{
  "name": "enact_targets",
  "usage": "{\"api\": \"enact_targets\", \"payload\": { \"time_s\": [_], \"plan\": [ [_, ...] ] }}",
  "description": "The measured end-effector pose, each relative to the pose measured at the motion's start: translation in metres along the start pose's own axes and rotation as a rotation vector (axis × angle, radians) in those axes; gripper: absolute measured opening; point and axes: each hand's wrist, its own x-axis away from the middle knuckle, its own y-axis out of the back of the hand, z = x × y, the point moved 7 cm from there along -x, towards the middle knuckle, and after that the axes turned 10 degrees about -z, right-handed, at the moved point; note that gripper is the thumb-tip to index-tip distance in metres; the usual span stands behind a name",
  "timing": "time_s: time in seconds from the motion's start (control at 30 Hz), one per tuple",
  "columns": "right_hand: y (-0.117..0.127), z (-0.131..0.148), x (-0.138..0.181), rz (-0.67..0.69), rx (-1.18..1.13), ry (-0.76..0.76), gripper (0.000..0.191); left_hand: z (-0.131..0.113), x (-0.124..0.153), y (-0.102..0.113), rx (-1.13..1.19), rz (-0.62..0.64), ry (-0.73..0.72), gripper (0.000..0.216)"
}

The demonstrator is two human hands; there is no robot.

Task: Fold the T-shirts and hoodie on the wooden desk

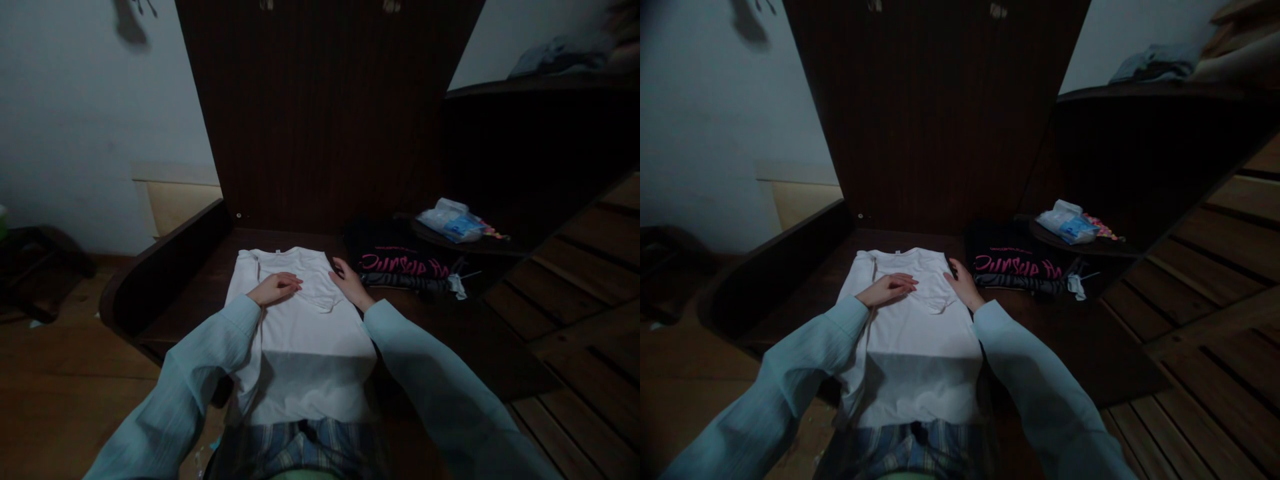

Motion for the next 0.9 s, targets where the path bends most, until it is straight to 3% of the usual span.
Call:
{"api": "enact_targets", "payload": {
  "time_s": [0.17,0.4,0.5,0.7,0.9],
  "plan": [
    [-0.002,-0.025,-0.013,-0.03,-0.074,-0.261,0.04,-0.003,0.0,0.0,0.018,-0.021,-0.017,0.024],
    [0.002,-0.017,-0.01,0.006,0.109,-0.451,0.031,0.002,0.0,0.0,-0.007,-0.022,0.015,0.022],
    [-0.001,-0.006,-0.01,0.08,0.233,-0.422,0.018,0.004,-0.001,-0.001,0.005,-0.027,0.001,0.021],
    [-0.005,0.018,-0.021,0.079,0.327,-0.351,0.016,0.004,-0.001,-0.002,-0.001,-0.054,-0.013,0.019],
    [-0.036,0.066,-0.014,0.123,0.374,-0.091,0.019,0.001,-0.001,-0.001,-0.007,-0.055,-0.016,0.022]
  ]
}}
